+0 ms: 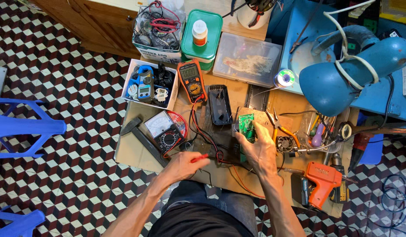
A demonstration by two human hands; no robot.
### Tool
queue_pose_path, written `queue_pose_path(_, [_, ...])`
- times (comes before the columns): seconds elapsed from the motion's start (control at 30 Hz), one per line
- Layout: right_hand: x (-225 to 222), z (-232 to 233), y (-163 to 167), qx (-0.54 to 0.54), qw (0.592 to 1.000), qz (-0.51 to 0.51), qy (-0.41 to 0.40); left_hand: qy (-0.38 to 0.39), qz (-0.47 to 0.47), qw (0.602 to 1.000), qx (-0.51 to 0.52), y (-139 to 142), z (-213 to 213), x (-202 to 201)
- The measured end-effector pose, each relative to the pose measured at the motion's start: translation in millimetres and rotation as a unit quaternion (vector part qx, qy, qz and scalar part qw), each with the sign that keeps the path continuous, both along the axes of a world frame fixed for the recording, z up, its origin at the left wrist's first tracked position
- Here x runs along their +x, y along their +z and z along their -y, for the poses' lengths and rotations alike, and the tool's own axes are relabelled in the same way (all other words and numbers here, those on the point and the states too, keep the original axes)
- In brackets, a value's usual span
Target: The person works on a green circuit board at a cluttered workbench. They connect and disconnect multimeter probes to test points, use a heat gun on the board, and handle wires and components with pliers. The person repeatedly inspects the board and adjusts connections throughout the clip.
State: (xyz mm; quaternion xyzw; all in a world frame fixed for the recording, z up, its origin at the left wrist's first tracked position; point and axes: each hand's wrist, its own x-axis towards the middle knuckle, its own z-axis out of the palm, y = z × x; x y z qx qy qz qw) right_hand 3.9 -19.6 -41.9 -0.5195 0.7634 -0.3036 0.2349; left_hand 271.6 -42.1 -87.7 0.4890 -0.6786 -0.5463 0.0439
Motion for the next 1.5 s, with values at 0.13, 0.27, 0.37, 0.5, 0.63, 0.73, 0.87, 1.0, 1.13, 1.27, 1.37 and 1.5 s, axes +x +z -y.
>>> queue_pose_path(0.13, [16.8, 11.0, -2.7, -0.072, 0.989, -0.127, -0.012, -0.152, 0.081, 0.985, -0.016, 12.1, 2.6, -1.6])
queue_pose_path(0.27, [23.1, 11.1, -1.1, -0.117, 0.976, -0.185, -0.016, -0.182, 0.090, 0.979, -0.029, 18.3, 5.9, 0.2])
queue_pose_path(0.37, [26.1, 10.3, -0.3, -0.130, 0.963, -0.234, -0.035, -0.195, 0.075, 0.977, -0.038, 19.0, 5.6, 0.5])
queue_pose_path(0.5, [30.4, 10.4, -5.0, -0.121, 0.961, -0.242, -0.061, -0.163, 0.018, 0.986, -0.014, 21.1, 2.2, -1.4])
queue_pose_path(0.63, [26.5, 11.1, -8.5, -0.109, 0.969, -0.213, -0.064, -0.116, -0.099, 0.988, 0.013, 30.0, 1.3, -6.3])
queue_pose_path(0.73, [22.5, 0.4, -0.4, -0.136, 0.974, -0.174, -0.051, -0.061, -0.064, 0.988, 0.126, 40.2, 6.3, -10.9])
queue_pose_path(0.87, [35.4, -53.0, 17.1, -0.016, 0.982, 0.023, -0.185, -0.011, -0.102, 0.971, 0.218, 51.1, 16.9, -13.5])
queue_pose_path(1.0, [66.3, -100.2, -7.8, 0.257, 0.734, 0.552, -0.299, -0.078, -0.123, 0.961, 0.233, 51.2, 21.0, -9.5])
queue_pose_path(1.13, [87.9, -113.8, -84.9, 0.200, 0.493, 0.768, -0.356, -0.215, -0.103, 0.937, 0.255, 44.0, 14.9, 3.9])
queue_pose_path(1.27, [65.2, -164.3, -144.1, 0.046, 0.450, 0.826, -0.338, -0.273, -0.037, 0.920, 0.278, 37.6, 14.9, 23.1])
queue_pose_path(1.37, [51.7, -219.8, -165.8, -0.069, 0.470, 0.752, -0.457, -0.281, 0.006, 0.919, 0.277, 32.9, 16.3, 34.4])
queue_pose_path(1.5, [27.8, -263.5, -161.5, -0.164, 0.475, 0.700, -0.508, -0.289, 0.002, 0.916, 0.277, 27.9, 7.3, 37.9])
